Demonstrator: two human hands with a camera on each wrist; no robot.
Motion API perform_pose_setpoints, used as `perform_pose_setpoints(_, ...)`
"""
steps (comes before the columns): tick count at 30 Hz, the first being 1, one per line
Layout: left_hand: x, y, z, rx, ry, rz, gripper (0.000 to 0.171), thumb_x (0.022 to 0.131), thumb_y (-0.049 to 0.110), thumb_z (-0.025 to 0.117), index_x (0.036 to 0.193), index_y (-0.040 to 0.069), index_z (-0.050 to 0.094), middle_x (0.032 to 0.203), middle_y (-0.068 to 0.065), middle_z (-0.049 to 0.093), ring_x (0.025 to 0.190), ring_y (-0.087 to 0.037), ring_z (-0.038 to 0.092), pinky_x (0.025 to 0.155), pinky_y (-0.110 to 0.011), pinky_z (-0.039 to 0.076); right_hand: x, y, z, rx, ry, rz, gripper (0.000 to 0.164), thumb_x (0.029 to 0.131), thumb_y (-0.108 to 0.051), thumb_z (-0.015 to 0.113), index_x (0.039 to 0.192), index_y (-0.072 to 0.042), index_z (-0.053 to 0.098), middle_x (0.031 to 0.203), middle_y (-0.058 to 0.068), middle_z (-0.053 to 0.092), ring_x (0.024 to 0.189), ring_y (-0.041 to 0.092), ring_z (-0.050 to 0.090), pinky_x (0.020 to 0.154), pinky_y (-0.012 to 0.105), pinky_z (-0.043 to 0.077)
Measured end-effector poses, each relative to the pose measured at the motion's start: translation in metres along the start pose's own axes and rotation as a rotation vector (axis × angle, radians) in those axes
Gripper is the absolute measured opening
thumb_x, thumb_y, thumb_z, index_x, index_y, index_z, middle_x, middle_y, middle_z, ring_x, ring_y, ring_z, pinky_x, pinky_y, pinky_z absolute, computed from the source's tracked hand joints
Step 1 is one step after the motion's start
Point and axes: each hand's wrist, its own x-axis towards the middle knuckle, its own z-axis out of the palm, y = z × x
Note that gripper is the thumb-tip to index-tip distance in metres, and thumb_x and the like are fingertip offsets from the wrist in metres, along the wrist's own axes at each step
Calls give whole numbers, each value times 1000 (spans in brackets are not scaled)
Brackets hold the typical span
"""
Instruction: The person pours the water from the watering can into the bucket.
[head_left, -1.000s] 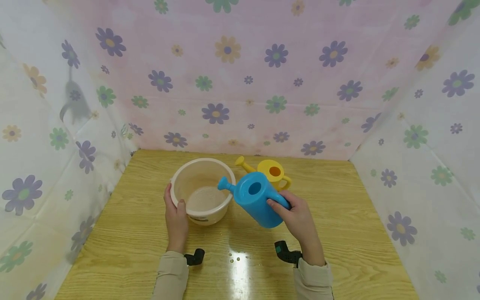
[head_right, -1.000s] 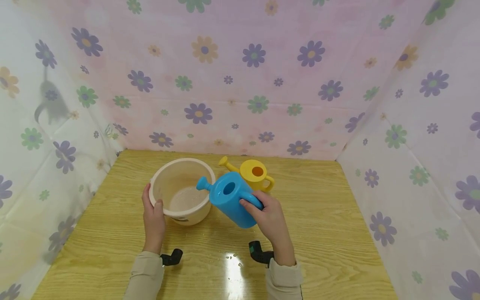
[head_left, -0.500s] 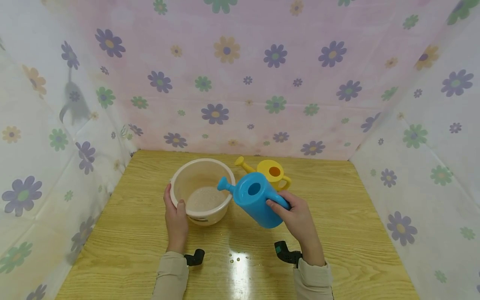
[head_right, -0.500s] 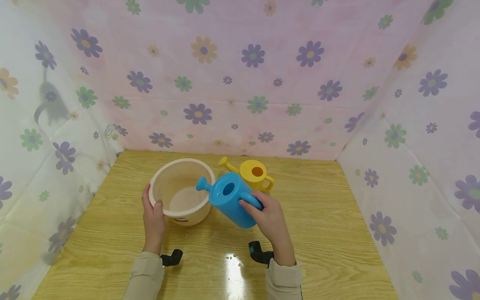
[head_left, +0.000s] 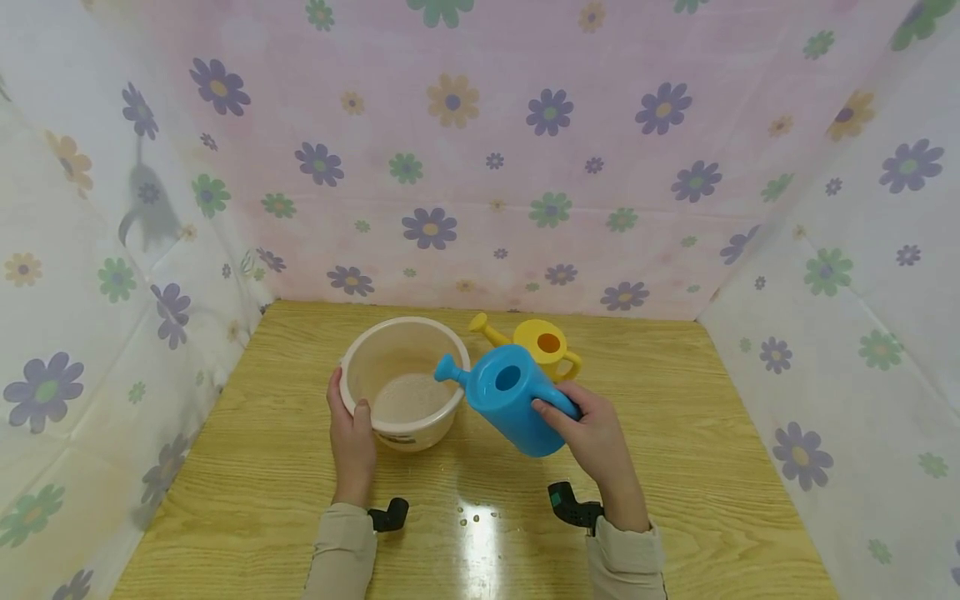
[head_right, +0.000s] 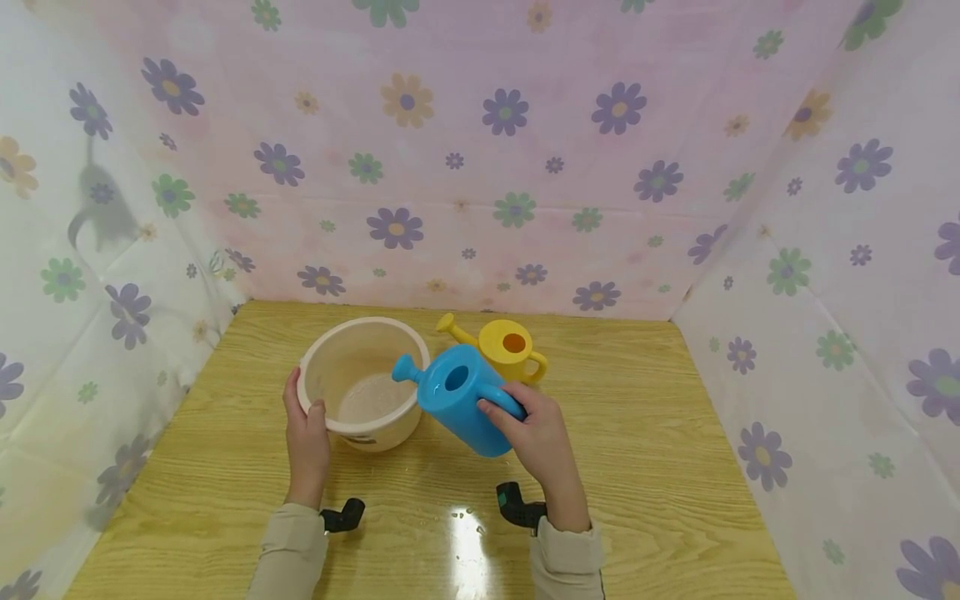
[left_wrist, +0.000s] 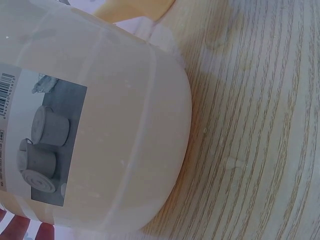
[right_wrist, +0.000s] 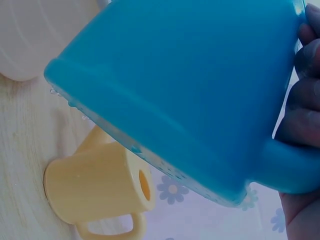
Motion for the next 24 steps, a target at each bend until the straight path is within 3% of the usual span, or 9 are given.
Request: perform_pose_setpoints(24,-2,3,-1,-6,-2,-12,59,92,19,37,141,45,19,148,13,25,132,-20,32,105,-46,31,0,-2,-1,-12,0,-13,14,84,-23,66,92,-11,65,91,5,67,85,22,61,78,46,51)
